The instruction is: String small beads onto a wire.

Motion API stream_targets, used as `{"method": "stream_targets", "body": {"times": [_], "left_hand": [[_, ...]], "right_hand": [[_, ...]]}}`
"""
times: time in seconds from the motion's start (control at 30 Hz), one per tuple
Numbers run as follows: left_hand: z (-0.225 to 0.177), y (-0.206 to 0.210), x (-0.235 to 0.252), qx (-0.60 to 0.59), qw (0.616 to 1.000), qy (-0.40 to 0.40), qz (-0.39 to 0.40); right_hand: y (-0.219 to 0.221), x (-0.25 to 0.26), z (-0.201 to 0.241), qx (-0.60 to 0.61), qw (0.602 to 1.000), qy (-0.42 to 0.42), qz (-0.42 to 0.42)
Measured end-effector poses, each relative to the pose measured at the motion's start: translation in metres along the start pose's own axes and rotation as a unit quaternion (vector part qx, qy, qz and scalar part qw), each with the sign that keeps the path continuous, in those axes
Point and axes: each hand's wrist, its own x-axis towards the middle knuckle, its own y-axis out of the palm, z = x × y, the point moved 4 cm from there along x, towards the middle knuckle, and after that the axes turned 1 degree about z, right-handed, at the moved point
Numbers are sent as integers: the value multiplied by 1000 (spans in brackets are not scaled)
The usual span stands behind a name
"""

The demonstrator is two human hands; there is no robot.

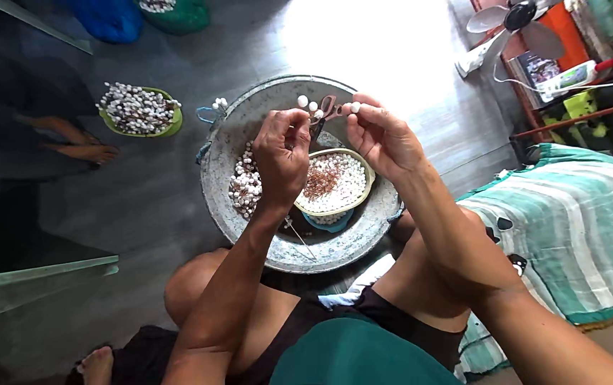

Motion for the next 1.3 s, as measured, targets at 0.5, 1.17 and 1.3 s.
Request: {"method": "stream_targets", "body": {"times": [0.5, 1.17, 1.3], "left_hand": [[-1, 1, -3, -1, 1000, 0, 8], [4, -2, 10, -26, 999, 21, -13], [-5, -12, 11, -122, 993, 7, -7]], "right_hand": [[-4, -1, 5, 65, 998, -14, 0], [-11, 2, 12, -266, 963, 3, 29], [-85, 16, -8, -682, 727, 75, -26]]}}
